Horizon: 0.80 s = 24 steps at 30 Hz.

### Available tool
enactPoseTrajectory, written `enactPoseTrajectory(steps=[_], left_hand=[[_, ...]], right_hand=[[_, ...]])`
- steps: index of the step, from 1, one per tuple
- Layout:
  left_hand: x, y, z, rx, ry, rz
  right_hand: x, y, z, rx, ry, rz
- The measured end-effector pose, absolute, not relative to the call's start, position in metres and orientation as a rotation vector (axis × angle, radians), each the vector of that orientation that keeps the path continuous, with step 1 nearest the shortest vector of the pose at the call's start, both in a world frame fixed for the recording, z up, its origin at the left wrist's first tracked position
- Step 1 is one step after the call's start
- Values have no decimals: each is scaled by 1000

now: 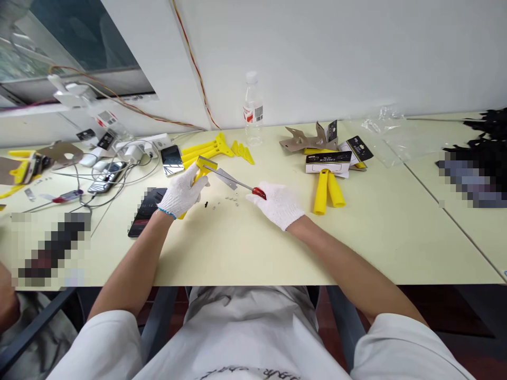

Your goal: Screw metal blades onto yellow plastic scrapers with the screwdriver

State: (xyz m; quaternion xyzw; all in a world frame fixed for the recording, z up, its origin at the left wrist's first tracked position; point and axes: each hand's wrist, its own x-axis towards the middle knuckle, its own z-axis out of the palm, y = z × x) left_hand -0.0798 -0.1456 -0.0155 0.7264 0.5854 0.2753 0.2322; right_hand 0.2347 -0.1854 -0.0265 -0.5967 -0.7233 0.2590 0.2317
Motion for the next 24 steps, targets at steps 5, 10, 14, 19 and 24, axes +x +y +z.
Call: enactPoseTrajectory(steps=[5,10,14,19,24], left_hand=[[-79,-146,-17,2022,1616,784],[-80,-143,-21,2004,1631,781],[-81,-142,-23,1986,1611,779],[-77,-146,-18,2001,1625,814],[-74,-148,-15,1940,1629,842]], right_hand=[[241,-181,-26,-1527,-1721,1530],[243,-183,-19,-1374,-1467,1944],[249,-180,-19,-1312,-1478,2088],[246,-178,-24,-1525,-1702,1510],[236,-187,-25,-1640,-1895,785]])
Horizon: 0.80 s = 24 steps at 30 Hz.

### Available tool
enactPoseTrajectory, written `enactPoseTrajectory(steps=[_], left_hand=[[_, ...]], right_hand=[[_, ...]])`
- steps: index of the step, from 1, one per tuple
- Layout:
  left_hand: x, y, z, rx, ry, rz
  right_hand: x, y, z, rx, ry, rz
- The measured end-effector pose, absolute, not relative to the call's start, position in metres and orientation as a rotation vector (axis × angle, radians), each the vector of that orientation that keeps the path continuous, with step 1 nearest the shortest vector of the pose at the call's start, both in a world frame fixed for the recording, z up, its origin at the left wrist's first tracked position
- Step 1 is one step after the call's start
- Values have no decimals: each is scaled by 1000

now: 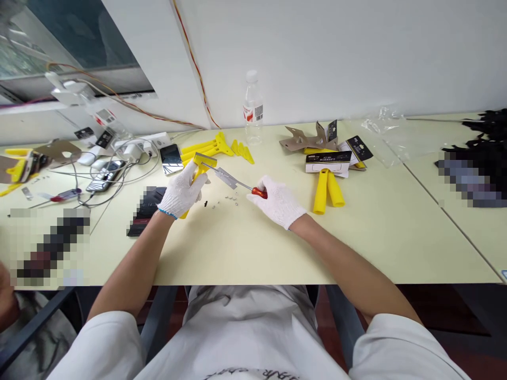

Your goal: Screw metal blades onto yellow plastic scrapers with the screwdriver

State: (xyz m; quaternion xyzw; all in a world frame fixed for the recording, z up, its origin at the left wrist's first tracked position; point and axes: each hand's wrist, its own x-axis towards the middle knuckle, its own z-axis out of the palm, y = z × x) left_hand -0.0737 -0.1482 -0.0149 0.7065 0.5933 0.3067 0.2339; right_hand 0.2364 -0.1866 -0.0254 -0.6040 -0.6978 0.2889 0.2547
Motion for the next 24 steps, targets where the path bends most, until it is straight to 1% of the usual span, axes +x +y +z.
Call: enactPoseTrajectory(steps=[1,4,5,6,10,15,19,20,23,24], left_hand=[[-74,-148,-16,1948,1640,834],[-74,-146,-19,1976,1641,797],[-74,-146,-20,1983,1631,790],[-74,-146,-21,1986,1621,790],[-75,-145,-22,1980,1598,791],[-74,-145,-22,1981,1606,777],[-73,-146,-20,1946,1596,777],[-73,-146,-19,1940,1600,778],[-74,-146,-20,1951,1602,777],[-74,-146,-21,1954,1598,777]], right_hand=[[237,-187,-25,-1657,-1925,865],[241,-184,-24,-1604,-1918,1284],[243,-183,-23,-1588,-1877,1358],[244,-181,-23,-1593,-1838,1371],[244,-181,-22,-1736,-1828,1190],[242,-182,-20,-1632,-1830,1398],[242,-182,-19,-1717,-1836,1175],[242,-182,-20,-1728,-1838,1199],[243,-181,-23,-1666,-1759,1475],[243,-180,-24,-1638,-1718,1525]])
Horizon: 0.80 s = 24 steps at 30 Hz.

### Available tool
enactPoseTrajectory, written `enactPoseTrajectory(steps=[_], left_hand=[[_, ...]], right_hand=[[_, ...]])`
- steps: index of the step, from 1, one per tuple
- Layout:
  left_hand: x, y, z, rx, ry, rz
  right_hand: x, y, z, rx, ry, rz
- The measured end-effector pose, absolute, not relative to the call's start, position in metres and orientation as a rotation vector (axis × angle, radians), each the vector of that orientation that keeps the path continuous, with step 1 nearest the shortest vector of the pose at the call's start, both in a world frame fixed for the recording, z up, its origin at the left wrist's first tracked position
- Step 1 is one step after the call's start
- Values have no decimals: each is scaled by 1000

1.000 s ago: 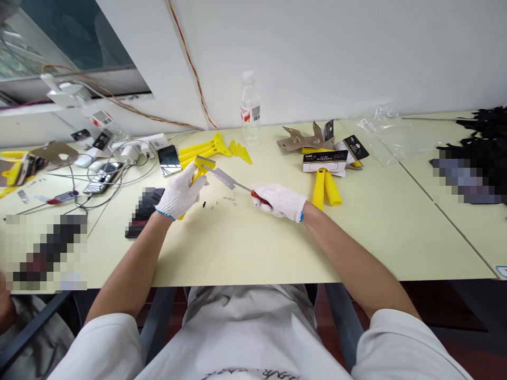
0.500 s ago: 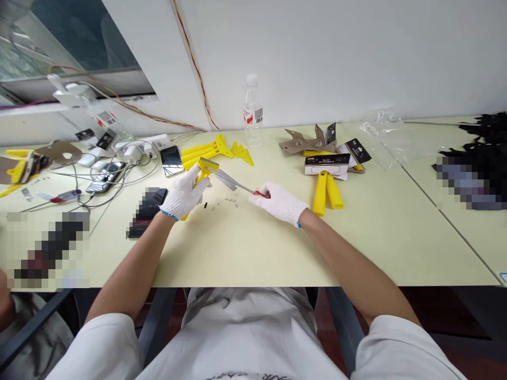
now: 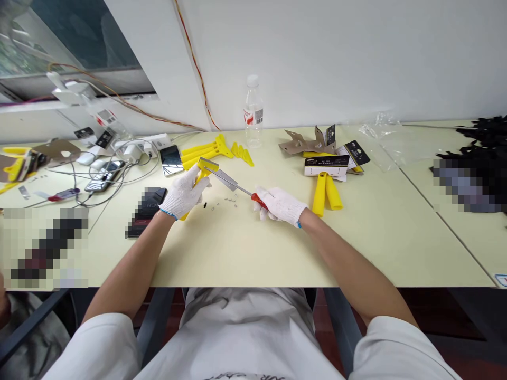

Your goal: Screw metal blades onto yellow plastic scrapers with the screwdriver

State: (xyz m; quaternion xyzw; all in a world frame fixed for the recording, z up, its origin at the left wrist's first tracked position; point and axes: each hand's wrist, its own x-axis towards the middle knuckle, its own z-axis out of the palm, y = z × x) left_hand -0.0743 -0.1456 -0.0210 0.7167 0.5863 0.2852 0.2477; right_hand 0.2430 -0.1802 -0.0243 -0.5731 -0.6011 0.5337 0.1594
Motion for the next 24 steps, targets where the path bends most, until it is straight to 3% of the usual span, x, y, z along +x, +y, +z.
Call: enactPoseTrajectory(steps=[5,9,14,19,24], left_hand=[[-75,-146,-21,1947,1592,778],[-74,-147,-18,1975,1609,745],[-72,-148,-14,1937,1607,740],[-73,-148,-15,1960,1604,737],[-73,-147,-17,1923,1584,764]], right_hand=[[242,-181,-24,-1722,-1743,1289],[241,-182,-19,-1673,-1714,1542],[243,-182,-21,-1677,-1687,1371],[242,-181,-23,-1638,-1623,1637],[242,-182,-21,-1696,-1666,1415]])
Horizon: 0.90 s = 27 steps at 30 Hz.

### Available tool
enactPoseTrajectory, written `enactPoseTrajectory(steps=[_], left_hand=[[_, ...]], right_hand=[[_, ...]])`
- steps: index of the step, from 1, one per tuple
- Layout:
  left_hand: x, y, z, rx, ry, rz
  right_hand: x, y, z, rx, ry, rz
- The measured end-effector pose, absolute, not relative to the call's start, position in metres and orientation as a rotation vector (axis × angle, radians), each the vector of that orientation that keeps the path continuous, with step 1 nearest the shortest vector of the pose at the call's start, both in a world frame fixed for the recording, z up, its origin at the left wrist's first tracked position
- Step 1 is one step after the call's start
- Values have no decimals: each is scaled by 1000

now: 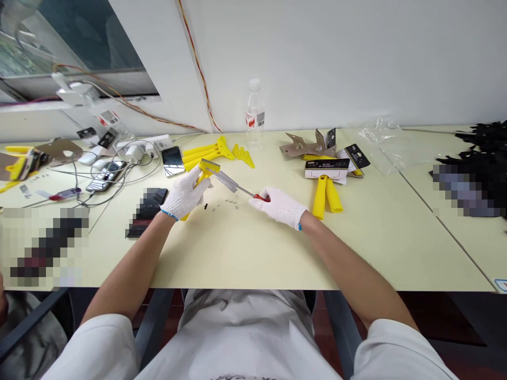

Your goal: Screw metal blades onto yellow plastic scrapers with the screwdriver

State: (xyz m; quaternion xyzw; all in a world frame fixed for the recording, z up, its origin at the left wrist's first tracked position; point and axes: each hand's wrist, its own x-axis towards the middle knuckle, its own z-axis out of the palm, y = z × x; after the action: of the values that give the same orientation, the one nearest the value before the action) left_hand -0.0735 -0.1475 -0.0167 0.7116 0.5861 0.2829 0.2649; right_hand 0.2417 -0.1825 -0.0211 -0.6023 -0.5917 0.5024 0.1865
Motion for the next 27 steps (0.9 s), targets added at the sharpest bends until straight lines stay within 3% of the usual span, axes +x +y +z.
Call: enactPoseTrajectory(steps=[5,10,14,20,24,27], left_hand=[[-74,-147,-18,1963,1593,753],[-74,-146,-18,1936,1578,769],[-74,-146,-18,1951,1590,766],[-74,-147,-18,1916,1571,783],[-74,-146,-19,1922,1568,779],[-75,-146,-20,1931,1573,777]], right_hand=[[242,-182,-21,-1629,-1645,1670],[243,-181,-22,-1697,-1655,1451],[245,-180,-26,-1596,-1652,1645],[242,-181,-19,-1673,-1605,1452],[240,-182,-15,-1649,-1619,1640],[240,-182,-15,-1669,-1589,1578]])
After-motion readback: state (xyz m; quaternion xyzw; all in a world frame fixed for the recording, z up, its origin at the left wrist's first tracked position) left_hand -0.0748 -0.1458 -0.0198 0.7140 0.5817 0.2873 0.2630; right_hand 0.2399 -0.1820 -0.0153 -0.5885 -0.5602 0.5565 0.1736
